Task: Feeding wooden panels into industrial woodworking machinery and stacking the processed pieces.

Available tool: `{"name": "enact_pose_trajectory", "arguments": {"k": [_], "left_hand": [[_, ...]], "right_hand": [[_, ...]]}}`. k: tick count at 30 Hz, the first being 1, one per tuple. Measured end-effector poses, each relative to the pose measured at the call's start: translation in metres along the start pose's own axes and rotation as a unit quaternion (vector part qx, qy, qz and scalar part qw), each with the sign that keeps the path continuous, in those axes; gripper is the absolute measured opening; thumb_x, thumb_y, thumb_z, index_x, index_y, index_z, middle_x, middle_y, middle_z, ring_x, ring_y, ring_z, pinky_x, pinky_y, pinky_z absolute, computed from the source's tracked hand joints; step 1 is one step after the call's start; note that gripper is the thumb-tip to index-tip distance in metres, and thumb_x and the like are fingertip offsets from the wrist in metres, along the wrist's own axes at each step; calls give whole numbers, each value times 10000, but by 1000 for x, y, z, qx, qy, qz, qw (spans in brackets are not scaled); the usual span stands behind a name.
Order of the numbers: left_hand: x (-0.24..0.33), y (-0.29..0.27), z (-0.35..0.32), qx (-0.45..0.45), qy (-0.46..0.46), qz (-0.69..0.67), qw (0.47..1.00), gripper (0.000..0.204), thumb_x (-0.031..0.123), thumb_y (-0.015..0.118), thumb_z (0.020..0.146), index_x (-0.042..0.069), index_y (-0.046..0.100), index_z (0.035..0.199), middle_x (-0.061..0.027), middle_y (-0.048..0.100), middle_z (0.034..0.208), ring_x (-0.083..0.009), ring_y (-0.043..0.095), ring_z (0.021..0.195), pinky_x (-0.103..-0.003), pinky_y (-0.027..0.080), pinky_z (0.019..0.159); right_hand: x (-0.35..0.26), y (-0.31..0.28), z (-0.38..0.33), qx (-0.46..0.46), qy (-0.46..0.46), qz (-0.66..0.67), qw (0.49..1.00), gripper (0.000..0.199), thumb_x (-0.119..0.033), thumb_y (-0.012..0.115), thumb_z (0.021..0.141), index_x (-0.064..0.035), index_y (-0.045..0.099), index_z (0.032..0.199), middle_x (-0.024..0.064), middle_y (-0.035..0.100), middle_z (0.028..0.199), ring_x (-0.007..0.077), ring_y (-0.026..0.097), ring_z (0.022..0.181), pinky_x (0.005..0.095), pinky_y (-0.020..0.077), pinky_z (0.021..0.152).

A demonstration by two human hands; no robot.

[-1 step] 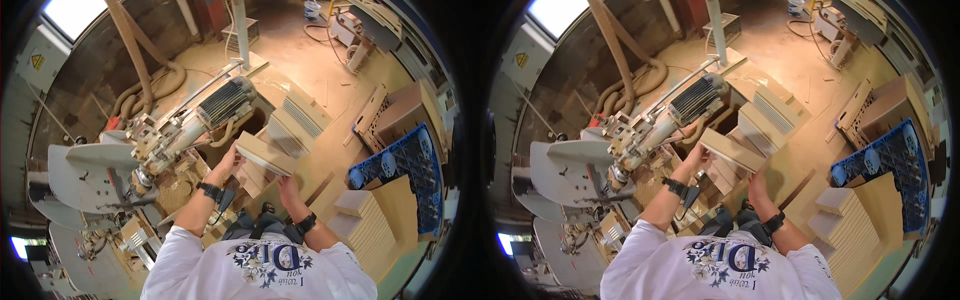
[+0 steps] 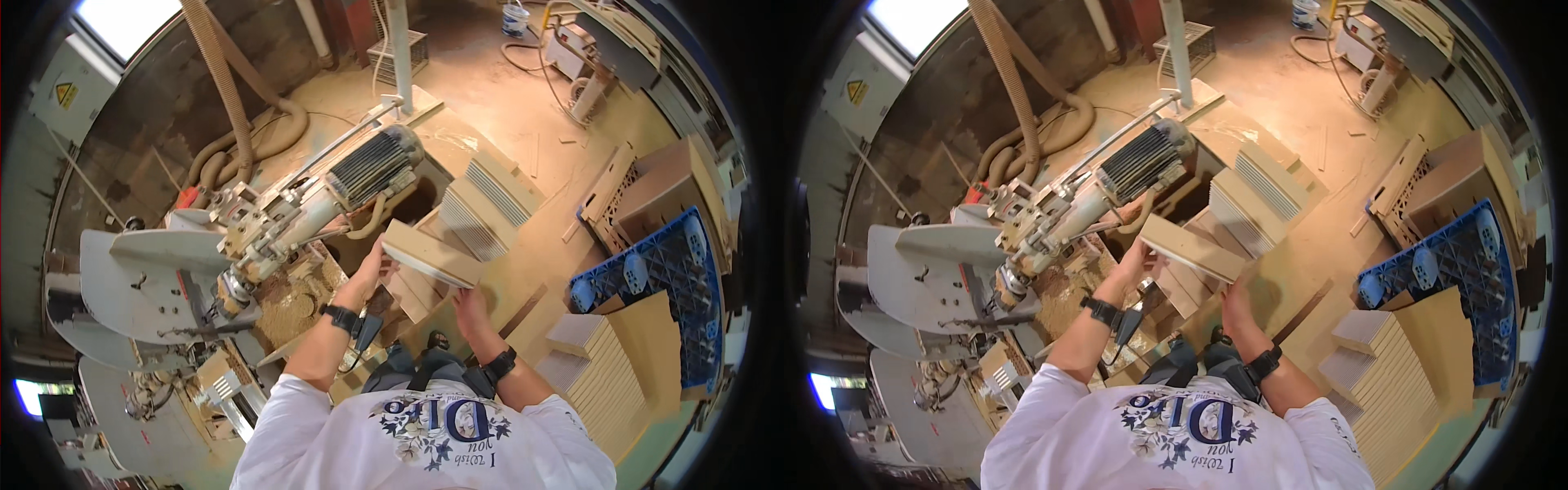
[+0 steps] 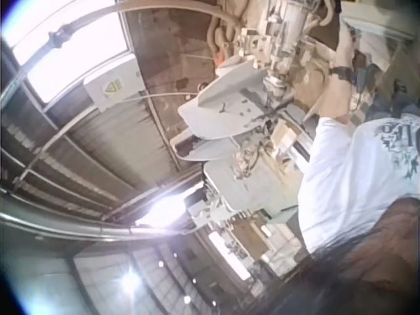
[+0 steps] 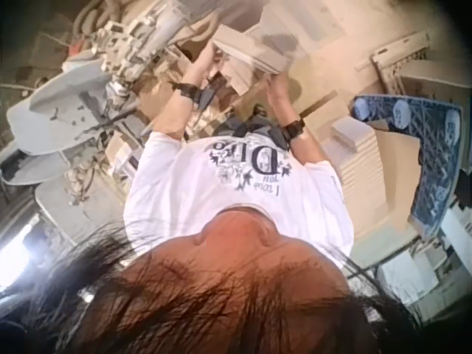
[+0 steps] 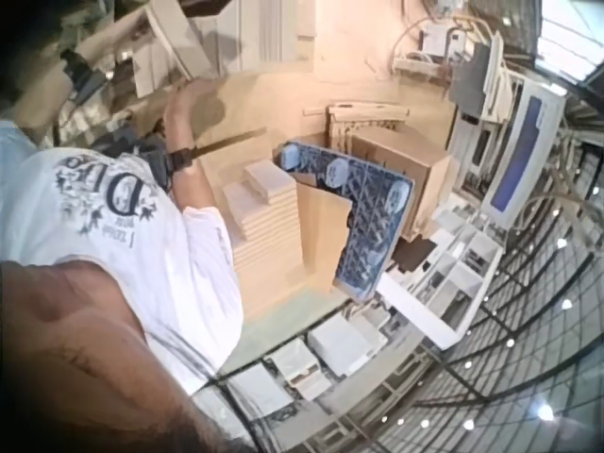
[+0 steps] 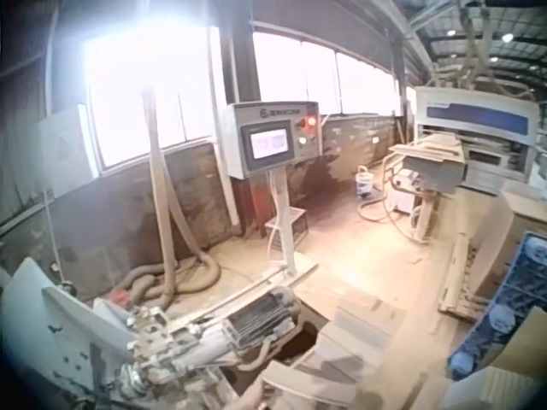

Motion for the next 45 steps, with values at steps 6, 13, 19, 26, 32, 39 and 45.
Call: {"name": "enact_pose_trajectory", "arguments": {"k": [6,13,19,26,32,39,45], "left_hand": [[-39,-28,-64,123,44,-94,987,770,676,278,822,67,350,1287,-149,403,1265,-290,425,1132,-421,306,955],[-107,-24,-58,206,81,-289,931,706,632,343,834,113,308,1310,-149,384,1292,-332,372,1183,-445,280,982],[-120,-18,-39,304,119,-245,913,574,558,403,849,23,577,962,-116,591,865,-267,533,808,-424,401,742],[-132,-29,-31,363,170,-200,894,676,584,376,845,-49,587,735,-173,573,735,-241,529,764,-387,390,719],[-96,-11,-85,381,98,-175,902,516,481,382,879,25,541,1063,-75,556,1049,-188,525,925,-322,402,817],[-149,-4,-22,107,273,-316,902,404,135,500,773,23,497,1162,-99,561,1069,-223,532,978,-359,417,839],[-144,15,-26,74,164,-391,902,447,97,563,723,39,489,1159,-106,539,1101,-217,520,997,-387,423,825]], "right_hand": [[17,26,9,-124,100,-152,975,538,-473,343,906,-161,290,1341,-33,293,1396,143,213,1298,433,162,1013],[23,18,34,-134,127,-239,953,471,-444,357,899,-177,364,1287,-32,390,1317,154,331,1215,429,220,970],[20,2,47,-137,97,-236,957,462,-452,340,915,-172,376,1280,-5,439,1255,165,378,1151,402,307,932],[-79,65,-46,-139,-275,-304,902,520,-303,508,864,-78,348,1304,126,306,1365,225,325,1230,374,301,969],[-98,161,-106,-329,-559,-642,410,747,-129,706,641,-104,363,1304,188,366,1296,305,366,1196,422,271,984],[-66,149,-57,-367,-415,-764,331,776,-134,747,575,-183,418,1277,103,517,1066,287,524,952,379,429,771],[-64,154,-60,-396,-433,-738,334,824,-69,754,546,-162,405,1286,106,519,1021,309,522,927,368,441,772]]}}
Point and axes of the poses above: each hand's wrist, its own z-axis towards the middle knuckle, its own y-axis out of the palm, x = y × z, the point moved 4 cm from there along z, towards the middle knuckle
